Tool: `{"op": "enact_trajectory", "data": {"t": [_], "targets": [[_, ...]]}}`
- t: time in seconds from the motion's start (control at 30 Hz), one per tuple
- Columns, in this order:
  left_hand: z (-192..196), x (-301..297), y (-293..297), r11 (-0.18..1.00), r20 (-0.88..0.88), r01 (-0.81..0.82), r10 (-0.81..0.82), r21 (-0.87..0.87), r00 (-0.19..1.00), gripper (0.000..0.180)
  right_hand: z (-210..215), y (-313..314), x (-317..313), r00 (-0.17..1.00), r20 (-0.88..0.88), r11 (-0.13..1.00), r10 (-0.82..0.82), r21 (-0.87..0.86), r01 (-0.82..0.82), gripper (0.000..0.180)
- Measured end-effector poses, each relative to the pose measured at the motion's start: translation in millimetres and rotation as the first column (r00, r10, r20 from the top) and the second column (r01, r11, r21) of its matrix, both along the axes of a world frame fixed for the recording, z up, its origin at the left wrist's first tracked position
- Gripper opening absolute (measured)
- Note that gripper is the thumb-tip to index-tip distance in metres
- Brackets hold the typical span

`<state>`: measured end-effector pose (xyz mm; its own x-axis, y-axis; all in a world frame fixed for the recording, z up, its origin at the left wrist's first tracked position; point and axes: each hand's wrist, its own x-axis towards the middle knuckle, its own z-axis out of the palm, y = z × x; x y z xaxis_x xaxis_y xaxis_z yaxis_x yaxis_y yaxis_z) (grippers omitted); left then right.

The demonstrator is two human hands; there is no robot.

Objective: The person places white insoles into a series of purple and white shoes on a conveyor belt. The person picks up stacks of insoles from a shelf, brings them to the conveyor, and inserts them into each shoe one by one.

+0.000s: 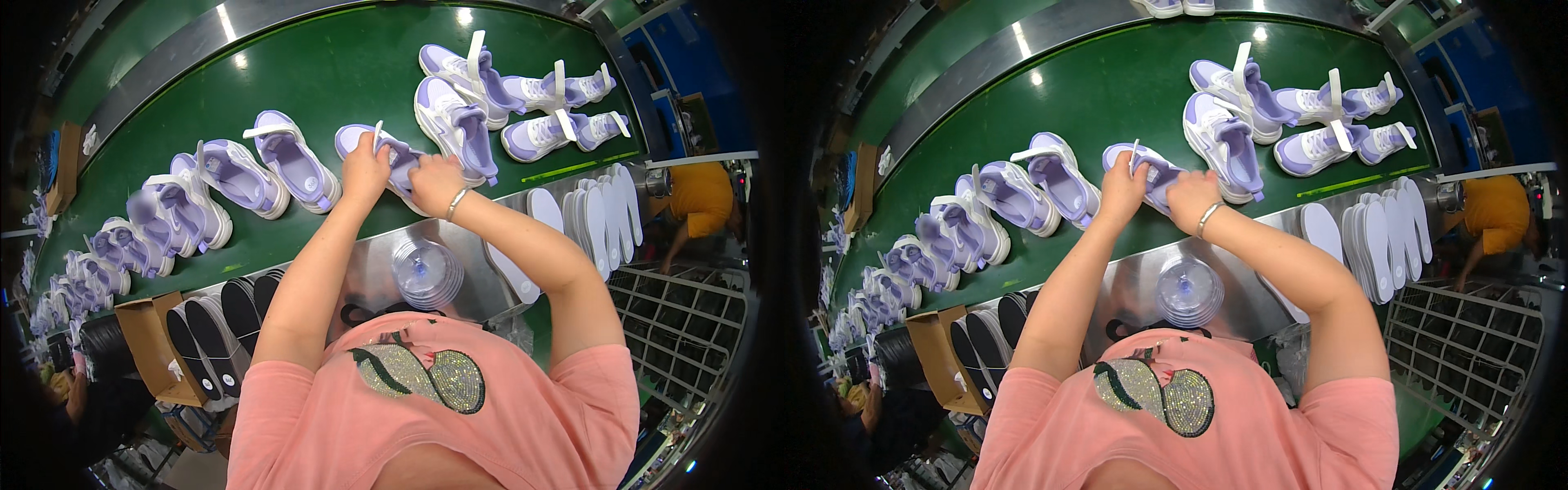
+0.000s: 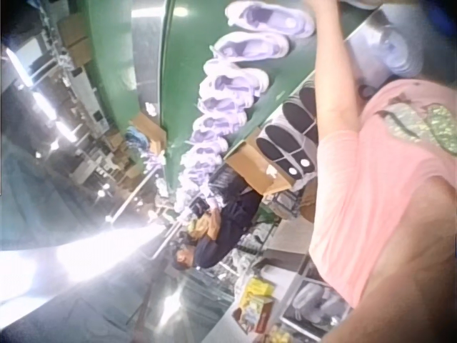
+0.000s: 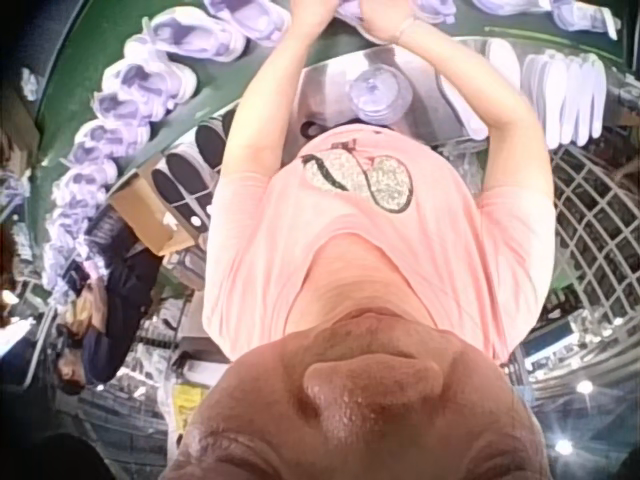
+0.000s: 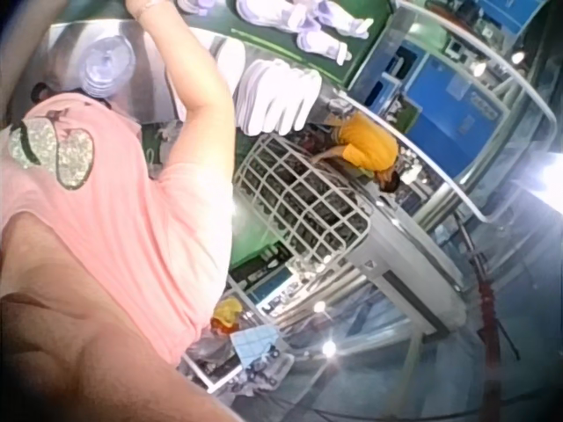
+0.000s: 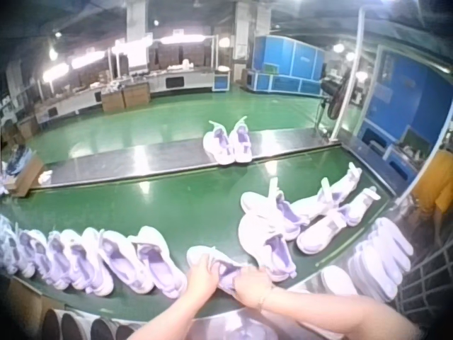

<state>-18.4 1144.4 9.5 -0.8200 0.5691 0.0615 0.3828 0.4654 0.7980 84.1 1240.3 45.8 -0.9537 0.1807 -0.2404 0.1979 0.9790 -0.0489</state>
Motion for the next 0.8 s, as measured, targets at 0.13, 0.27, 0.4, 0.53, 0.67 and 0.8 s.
{"op": "enact_trajectory", "data": {"t": [0.13,0.27,0.4,0.53,0.67,0.8], "targets": [[-5.5,0.3,2.7,0.999,-0.020,-0.029,0.029,-0.024,0.999,0.025,40.6,6.9,24.5,0.973,0.213,0.996,-0.085,0.017,0.083,0.032],[-0.5,5.7,4.6,0.999,-0.002,-0.027,0.027,-0.034,1.000,0.024,43.3,15.4,29.7,0.993,0.066,0.995,0.095,0.015,-0.096,0.021],[0.1,4.4,3.3,0.998,0.000,-0.034,0.034,-0.054,0.999,0.024,20.2,0.5,7.2,0.974,0.033,0.973,0.223,0.049,-0.224,0.011],[1.0,7.4,2.2,1.000,0.044,-0.019,0.019,0.000,0.999,0.024,-24.2,4.9,-17.3,0.970,0.148,0.979,0.192,-0.095,-0.180,0.013],[-1.4,7.6,1.9,0.997,0.080,-0.044,0.039,0.062,0.996,0.025,-24.9,7.9,-27.9,0.942,0.307,0.989,0.134,-0.094,-0.110,0.017],[-0.5,2.9,1.9,0.999,0.162,-0.033,0.027,0.039,0.986,0.023,-22.1,6.6,-46.6,0.816,0.514,0.963,0.263,-0.097,-0.250,0.018]]}}
